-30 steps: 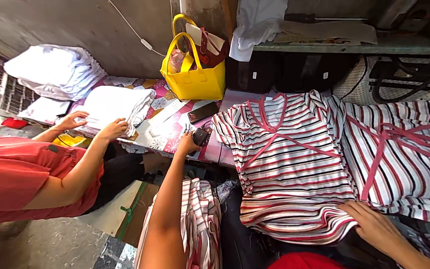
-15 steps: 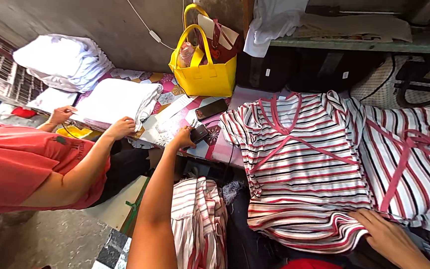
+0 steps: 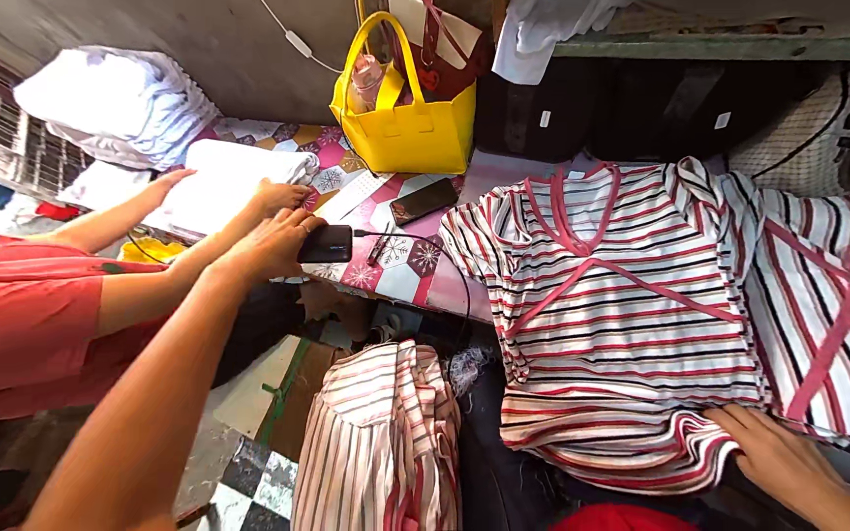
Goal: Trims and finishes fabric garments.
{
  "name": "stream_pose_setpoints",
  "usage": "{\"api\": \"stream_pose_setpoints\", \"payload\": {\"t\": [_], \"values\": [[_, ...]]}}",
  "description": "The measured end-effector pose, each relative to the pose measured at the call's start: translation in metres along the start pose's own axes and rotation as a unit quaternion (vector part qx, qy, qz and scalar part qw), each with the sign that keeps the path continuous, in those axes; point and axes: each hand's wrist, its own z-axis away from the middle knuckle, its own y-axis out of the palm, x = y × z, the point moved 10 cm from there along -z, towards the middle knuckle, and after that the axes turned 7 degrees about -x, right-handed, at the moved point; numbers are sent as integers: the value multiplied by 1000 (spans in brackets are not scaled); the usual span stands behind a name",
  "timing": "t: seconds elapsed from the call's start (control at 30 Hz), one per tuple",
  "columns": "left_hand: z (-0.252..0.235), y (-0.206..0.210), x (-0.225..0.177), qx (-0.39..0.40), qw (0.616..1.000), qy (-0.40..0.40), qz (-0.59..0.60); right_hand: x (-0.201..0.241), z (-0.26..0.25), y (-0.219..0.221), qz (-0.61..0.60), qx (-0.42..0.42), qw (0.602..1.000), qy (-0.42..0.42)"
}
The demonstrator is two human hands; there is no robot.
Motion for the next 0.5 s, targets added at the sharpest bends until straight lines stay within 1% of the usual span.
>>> {"api": "stream_pose_setpoints", "payload": {"t": [0.07, 0.13, 0.27, 0.33, 0.43, 0.47, 0.5], "values": [[6, -13, 5, -17, 997, 38, -57, 0, -2, 1, 1, 5, 1000, 8], [11, -28, 8, -38, 992, 80, -91, 2, -4, 1, 1, 9, 1000, 17], [8, -58, 1, -77, 962, 185, -185, 5, -7, 4, 5, 14, 1000, 28], [-2, -66, -11, -91, 943, 235, -219, 4, -8, 7, 4, 24, 999, 41], [-23, -68, -40, -121, 915, 317, -219, 3, -8, 6, 2, 40, 998, 46], [-32, -66, -52, -131, 906, 340, -216, 3, -7, 5, -7, 68, 996, 52], [-42, -64, -63, -138, 897, 359, -218, 3, -6, 5, -22, 115, 991, 60]]}}
